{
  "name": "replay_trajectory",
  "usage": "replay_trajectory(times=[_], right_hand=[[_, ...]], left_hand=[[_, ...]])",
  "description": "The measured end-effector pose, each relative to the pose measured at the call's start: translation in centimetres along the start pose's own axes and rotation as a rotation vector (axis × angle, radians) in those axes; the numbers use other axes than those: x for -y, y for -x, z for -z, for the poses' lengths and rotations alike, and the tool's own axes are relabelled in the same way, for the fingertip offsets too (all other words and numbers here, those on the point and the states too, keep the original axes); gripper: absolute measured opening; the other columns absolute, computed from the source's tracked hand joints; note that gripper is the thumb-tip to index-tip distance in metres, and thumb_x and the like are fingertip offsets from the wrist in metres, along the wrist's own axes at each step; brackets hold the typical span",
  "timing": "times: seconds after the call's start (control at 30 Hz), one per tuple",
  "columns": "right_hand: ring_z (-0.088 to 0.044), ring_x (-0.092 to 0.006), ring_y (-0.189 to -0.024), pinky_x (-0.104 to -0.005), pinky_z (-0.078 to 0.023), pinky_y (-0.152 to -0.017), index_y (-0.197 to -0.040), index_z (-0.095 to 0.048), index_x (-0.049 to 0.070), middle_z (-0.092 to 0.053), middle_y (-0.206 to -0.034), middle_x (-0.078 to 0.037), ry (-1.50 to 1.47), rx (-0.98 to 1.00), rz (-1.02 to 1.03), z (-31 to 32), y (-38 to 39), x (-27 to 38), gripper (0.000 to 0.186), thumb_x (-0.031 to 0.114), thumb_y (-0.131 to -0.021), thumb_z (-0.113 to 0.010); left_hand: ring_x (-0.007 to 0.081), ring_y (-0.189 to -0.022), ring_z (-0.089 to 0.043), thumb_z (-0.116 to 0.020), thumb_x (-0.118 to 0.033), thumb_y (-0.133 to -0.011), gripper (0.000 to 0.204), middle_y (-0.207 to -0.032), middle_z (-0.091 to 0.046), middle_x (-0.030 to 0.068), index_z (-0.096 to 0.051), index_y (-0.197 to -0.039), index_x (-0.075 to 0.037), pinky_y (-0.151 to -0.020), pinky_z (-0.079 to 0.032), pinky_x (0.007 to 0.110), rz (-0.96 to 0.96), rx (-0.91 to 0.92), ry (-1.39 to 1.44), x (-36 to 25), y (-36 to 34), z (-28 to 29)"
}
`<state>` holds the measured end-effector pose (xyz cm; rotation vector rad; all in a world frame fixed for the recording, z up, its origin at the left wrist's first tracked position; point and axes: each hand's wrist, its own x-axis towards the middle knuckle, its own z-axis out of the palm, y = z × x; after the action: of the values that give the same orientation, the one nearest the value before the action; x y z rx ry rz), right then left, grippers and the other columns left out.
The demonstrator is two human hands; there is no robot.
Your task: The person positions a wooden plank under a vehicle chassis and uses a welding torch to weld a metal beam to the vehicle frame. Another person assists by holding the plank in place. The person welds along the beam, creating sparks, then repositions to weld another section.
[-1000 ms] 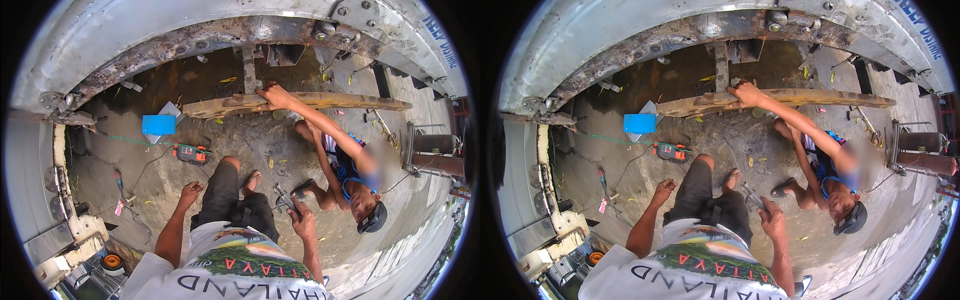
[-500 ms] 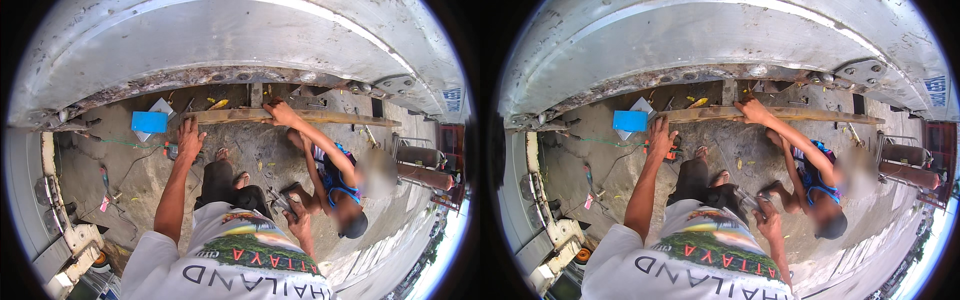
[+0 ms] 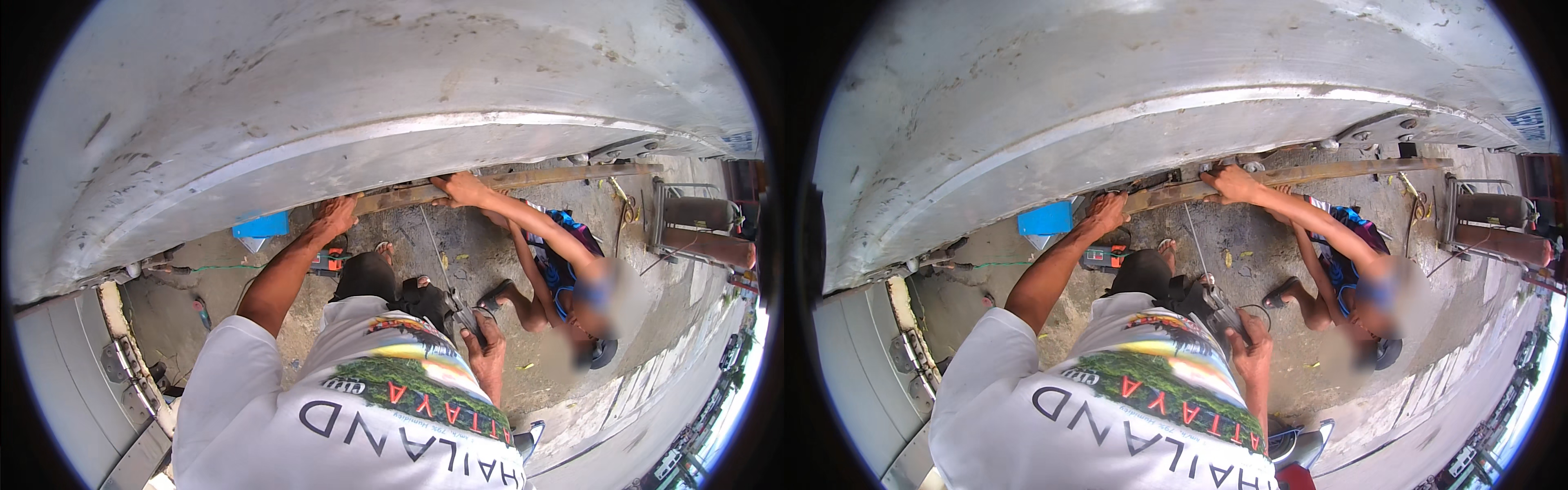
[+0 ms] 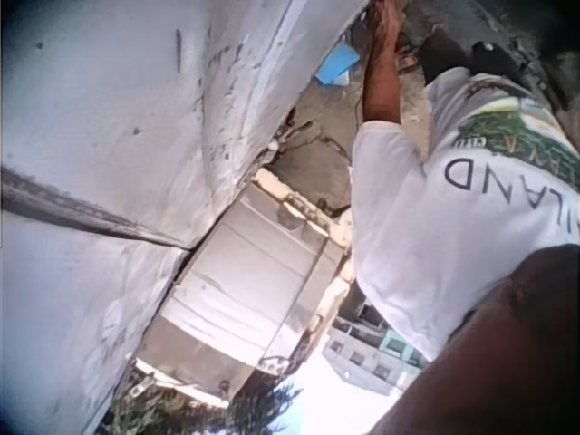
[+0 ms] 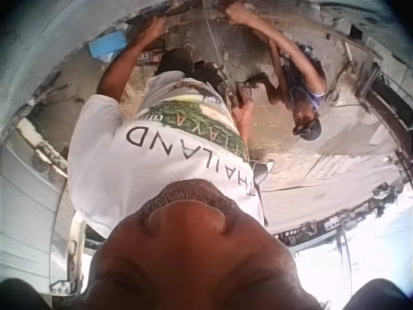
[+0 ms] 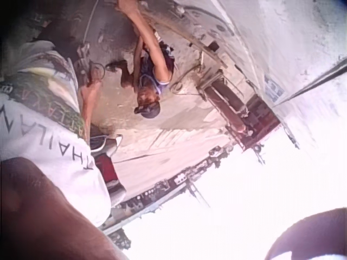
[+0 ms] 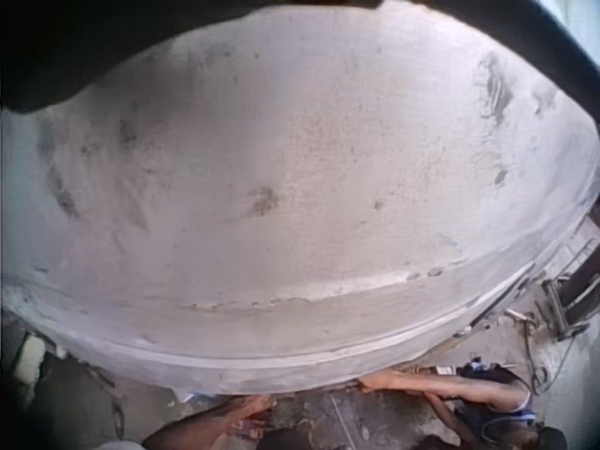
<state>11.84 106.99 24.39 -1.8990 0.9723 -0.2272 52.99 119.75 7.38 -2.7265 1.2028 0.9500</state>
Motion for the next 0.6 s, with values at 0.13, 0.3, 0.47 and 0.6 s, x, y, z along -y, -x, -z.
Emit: replay_trajectory(times=[0.13, 0.3, 0.47, 0.6], right_hand=[[-0.066, -0.0270, -0.086, -0.0366, -0.052, -0.080, -0.124, -0.070, 0.000, -0.068, -0.095, -0.017, -0.056, -0.062, -0.031, -1.2, 0.5, 0.0, 0.040, 0.016, -0.088, -0.074], [-0.067, -0.0265, -0.087, -0.0368, -0.052, -0.081, -0.124, -0.070, 0.000, -0.069, -0.096, -0.017, -0.122, -0.134, -0.029, -2.5, 0.6, 0.1, 0.041, 0.016, -0.087, -0.075], [-0.067, -0.0270, -0.088, -0.0375, -0.052, -0.083, -0.124, -0.071, 0.000, -0.069, -0.097, -0.017, -0.142, -0.145, -0.147, -2.4, 1.6, -0.4, 0.042, 0.015, -0.086, -0.075], [-0.068, -0.0288, -0.088, -0.0377, -0.052, -0.083, -0.125, -0.071, -0.001, -0.069, -0.096, -0.017, -0.112, -0.132, -0.137, -2.1, 1.7, -0.5, 0.043, 0.013, -0.085, -0.075]], left_hand=[[0.0425, -0.123, -0.061, -0.080, -0.031, -0.085, 0.058, -0.124, -0.065, 0.0264, -0.060, -0.133, -0.005, -0.102, -0.050, 0.051, -0.002, 0.078, 0.001, 1.1, -0.9, 0.2], [0.0446, -0.121, -0.061, -0.079, -0.029, -0.083, 0.056, -0.125, -0.065, 0.0254, -0.062, -0.131, -0.004, -0.100, -0.051, 0.051, -0.028, 0.209, -0.028, 1.6, -1.8, 2.3], [0.0449, -0.120, -0.061, -0.079, -0.027, -0.082, 0.055, -0.121, -0.064, 0.0258, -0.063, -0.130, -0.004, -0.100, -0.051, 0.052, -0.052, 0.098, -0.015, 1.8, -1.7, 1.1], [0.0442, -0.120, -0.061, -0.080, -0.027, -0.082, 0.054, -0.120, -0.064, 0.0264, -0.064, -0.128, -0.004, -0.099, -0.052, 0.052, -0.028, 0.138, -0.069, 1.4, -1.8, 0.8]])
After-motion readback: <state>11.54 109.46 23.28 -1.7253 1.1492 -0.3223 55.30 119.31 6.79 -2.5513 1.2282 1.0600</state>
